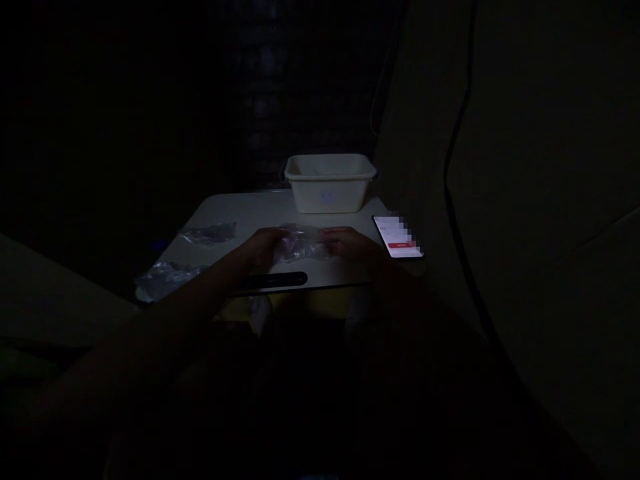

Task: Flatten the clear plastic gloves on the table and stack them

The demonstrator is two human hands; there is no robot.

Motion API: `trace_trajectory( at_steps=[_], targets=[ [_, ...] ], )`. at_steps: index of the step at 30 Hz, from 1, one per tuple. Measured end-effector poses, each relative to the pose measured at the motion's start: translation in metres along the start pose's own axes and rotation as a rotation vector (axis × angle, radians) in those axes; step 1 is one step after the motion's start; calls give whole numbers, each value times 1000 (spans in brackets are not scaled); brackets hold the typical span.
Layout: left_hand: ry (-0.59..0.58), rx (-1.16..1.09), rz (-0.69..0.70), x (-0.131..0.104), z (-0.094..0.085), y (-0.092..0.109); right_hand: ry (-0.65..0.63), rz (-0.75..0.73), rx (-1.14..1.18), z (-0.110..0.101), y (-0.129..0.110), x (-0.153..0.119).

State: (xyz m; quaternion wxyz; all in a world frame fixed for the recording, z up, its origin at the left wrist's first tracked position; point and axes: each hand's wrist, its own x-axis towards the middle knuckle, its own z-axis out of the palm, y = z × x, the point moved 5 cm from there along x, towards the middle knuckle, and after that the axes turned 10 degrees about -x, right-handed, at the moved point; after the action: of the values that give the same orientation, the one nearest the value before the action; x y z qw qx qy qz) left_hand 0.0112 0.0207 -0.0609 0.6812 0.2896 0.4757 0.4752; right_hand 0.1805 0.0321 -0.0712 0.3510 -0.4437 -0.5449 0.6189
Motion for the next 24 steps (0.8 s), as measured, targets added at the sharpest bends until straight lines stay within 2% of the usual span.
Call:
trace_trajectory(
  at_steps=[3, 7, 14, 20, 24],
  targets=[
    [-55, -32, 11, 0, 2, 2, -30, 19, 60, 1, -1, -1],
    [-98, -42, 30, 1, 0, 5, 30, 22, 155, -4, -1, 0],
    [-162, 27, 82, 2, -3, 9, 87, -6, 103, -9, 1, 2],
    [-112, 185, 95, 1, -4, 8, 141, -65, -71, -18, 4, 1],
    [5, 285, 231, 7, -12, 11, 199, -58, -110, -25, 3, 2]
  ],
)
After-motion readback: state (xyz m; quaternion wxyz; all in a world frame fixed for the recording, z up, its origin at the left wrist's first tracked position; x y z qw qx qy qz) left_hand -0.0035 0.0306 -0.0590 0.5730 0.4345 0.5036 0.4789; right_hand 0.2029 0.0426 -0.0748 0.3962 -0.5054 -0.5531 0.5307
